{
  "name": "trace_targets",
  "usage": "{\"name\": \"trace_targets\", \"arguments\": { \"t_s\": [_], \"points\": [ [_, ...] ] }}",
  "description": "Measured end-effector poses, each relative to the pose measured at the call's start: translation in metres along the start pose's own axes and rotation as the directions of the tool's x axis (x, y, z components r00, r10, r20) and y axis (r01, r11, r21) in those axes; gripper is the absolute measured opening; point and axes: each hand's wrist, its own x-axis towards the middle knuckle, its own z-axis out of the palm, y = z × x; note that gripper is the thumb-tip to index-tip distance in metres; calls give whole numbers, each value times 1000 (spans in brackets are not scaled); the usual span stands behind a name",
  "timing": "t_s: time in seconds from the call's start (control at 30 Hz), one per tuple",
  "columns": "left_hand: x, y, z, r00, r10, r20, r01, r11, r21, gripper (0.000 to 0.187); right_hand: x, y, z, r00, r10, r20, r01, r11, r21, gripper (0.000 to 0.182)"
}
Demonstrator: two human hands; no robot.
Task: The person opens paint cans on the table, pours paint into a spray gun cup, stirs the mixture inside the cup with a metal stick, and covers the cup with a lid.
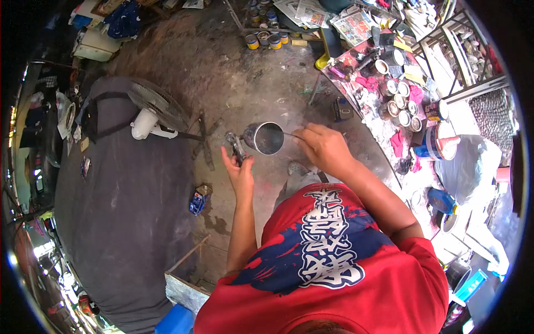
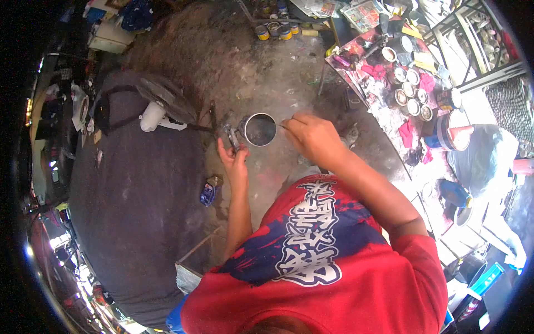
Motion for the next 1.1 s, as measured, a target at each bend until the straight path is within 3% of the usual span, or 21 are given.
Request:
{"name": "trace_targets", "arguments": {
  "t_s": [0.03, 0.13, 0.33, 0.43, 0.53, 0.63, 0.83, 0.93, 1.1],
  "points": [
    [-1, 1, 1, 1000, -3, -1, 3, 1000, 0, 98, -4, 0, 2, 998, 45, 32, -46, 999, 26, 16],
    [-1, -2, -1, 1000, -6, 7, 6, 1000, 21, 98, -10, -6, -3, 996, -53, 74, 42, 988, 146, 16],
    [-2, -2, -2, 1000, -7, 20, 6, 1000, 20, 97, 4, 3, -11, 992, -94, 88, 97, 995, -38, 17],
    [-4, -2, 0, 1000, -2, 20, 1, 1000, 19, 97, 6, -2, -8, 998, -61, 11, 61, 995, -74, 17],
    [-4, -2, 1, 1000, -5, 16, 5, 1000, 1, 96, -7, -3, 1, 1000, 15, 27, -17, 997, 80, 17],
    [-3, -4, 0, 1000, 10, 15, -10, 1000, 16, 96, -15, -8, 0, 999, -11, 48, 2, 983, 181, 17],
    [-5, 3, 1, 999, 20, 29, -20, 1000, 16, 97, 4, 0, -15, 997, -64, 42, 64, 998, 12, 17],
    [-7, 6, 5, 999, 31, 15, -31, 1000, -5, 97, 5, -4, -14, 997, -68, -47, 67, 998, -18, 18],
    [-8, 9, 7, 999, 39, 21, -40, 999, 16, 97, -18, -8, -6, 999, -48, 21, 45, 991, 127, 21]
  ]
}}
